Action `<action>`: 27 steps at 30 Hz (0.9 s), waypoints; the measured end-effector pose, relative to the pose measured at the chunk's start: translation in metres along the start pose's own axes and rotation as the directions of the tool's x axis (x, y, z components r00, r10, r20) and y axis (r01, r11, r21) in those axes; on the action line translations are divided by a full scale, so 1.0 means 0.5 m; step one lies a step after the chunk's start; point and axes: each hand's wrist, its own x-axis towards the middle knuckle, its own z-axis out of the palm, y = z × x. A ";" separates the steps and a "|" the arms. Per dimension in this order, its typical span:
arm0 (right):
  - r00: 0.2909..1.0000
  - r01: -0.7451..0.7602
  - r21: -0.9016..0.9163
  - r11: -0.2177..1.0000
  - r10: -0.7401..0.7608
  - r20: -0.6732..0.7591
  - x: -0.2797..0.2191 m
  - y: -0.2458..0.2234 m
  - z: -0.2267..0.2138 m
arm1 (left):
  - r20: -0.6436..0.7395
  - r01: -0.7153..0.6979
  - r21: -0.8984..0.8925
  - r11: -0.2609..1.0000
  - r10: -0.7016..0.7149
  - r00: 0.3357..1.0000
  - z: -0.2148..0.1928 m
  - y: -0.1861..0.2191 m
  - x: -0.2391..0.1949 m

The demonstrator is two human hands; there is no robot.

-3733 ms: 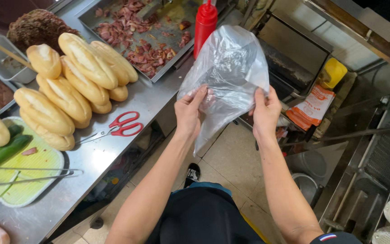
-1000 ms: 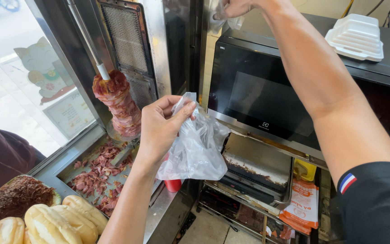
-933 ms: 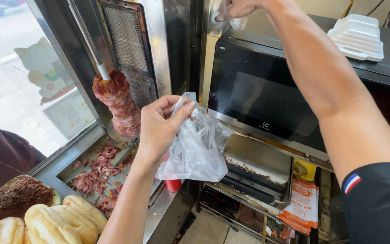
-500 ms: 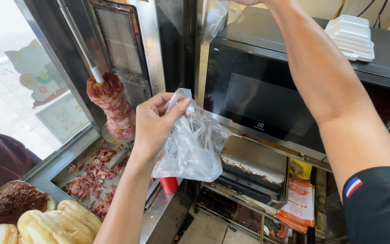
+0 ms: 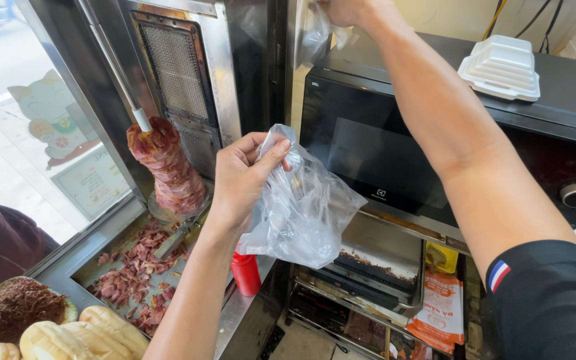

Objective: The person prepares multiple sandwiches by slicing baguettes and filling them with various ingredients. They use tongs to add shredded vegetables, sliced meats, and sauces, and use scissors to cut cucumber slices directly into the containers. The person also uses a microwave to heat a container and places finished sandwiches into plastic bags.

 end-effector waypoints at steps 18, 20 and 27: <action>0.982 -0.174 0.168 0.970 0.184 -0.046 -0.039 -0.061 -0.051 | -0.008 -0.065 0.028 0.998 0.065 0.998 -0.029 0.009 -0.012; 0.974 -0.200 0.197 0.960 0.217 -0.068 -0.092 -0.063 -0.086 | -0.004 -0.070 0.037 0.997 0.071 0.998 -0.029 0.011 -0.010; 0.914 -0.245 0.403 0.882 0.349 -0.208 -0.251 -0.077 -0.181 | -0.012 -0.055 0.052 0.997 0.056 0.998 -0.032 0.002 -0.009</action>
